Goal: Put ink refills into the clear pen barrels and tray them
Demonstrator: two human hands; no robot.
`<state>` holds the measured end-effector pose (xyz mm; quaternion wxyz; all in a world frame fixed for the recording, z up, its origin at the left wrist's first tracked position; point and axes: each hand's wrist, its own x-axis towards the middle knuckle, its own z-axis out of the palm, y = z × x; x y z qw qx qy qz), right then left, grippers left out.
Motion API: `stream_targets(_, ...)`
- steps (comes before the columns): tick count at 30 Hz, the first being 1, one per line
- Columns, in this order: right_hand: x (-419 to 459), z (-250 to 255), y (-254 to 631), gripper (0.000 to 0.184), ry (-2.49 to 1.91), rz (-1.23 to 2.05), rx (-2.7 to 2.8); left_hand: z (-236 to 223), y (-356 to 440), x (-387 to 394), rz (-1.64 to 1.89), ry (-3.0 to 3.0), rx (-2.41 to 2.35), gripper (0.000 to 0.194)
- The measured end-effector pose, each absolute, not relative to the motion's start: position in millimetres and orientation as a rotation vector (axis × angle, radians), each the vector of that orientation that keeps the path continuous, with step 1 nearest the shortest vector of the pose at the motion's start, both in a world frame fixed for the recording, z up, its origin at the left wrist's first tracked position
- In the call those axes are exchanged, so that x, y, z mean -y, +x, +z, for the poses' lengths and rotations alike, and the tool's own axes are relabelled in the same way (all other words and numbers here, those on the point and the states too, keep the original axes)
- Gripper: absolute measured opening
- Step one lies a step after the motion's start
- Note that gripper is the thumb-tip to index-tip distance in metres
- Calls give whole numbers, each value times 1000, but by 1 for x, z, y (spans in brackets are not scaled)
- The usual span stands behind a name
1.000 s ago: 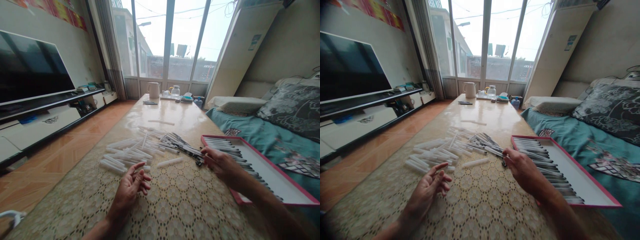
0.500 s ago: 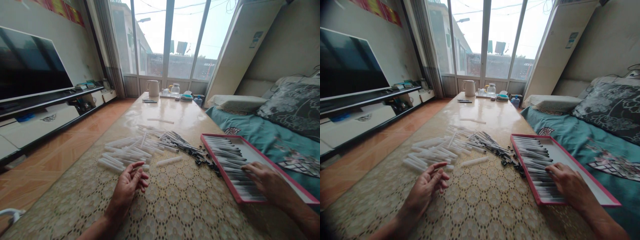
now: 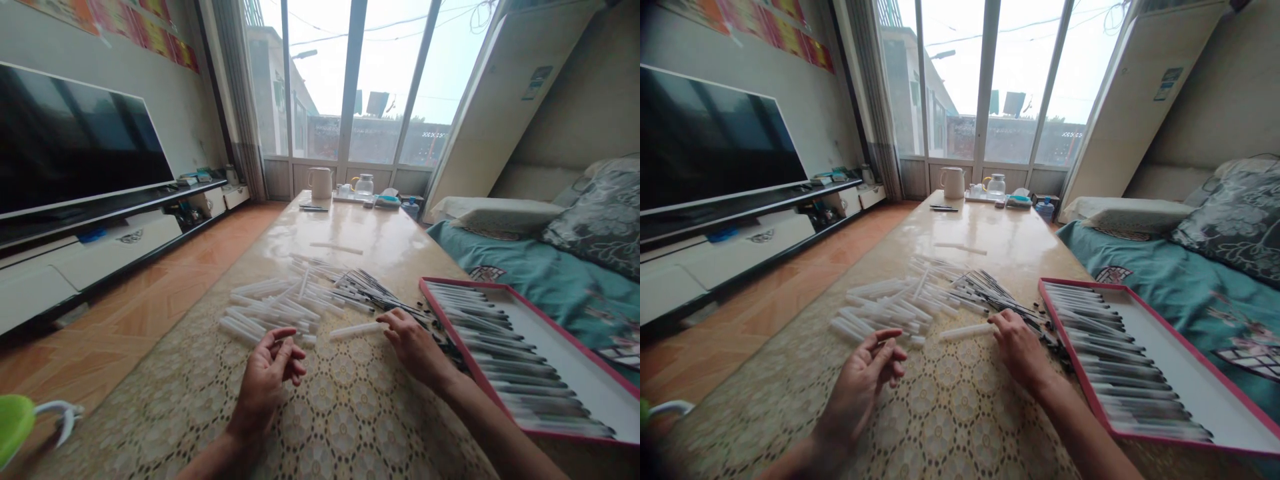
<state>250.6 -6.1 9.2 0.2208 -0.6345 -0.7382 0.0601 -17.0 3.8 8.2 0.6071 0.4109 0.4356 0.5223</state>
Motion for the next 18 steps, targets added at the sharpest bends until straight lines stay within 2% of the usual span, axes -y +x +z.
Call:
stream_targets(6, -4, 0, 243, 18, -1818, 174, 1983, 2, -13, -3, 1029, 969, -945, 26)
stream_targets(10, 12, 9, 221, 15, -1678, 236, 1959, 2, -6, 1, 858, 938, -842, 36)
stream_targets(14, 31, 23, 184, 16, -1548, 301, 1992, 5, -5, 3, 848, 781, -774, 46)
stream_targets(18, 24, 30, 182, 17, -1486, 354, 2094, 5, -9, 1, 891, 665, -741, 29)
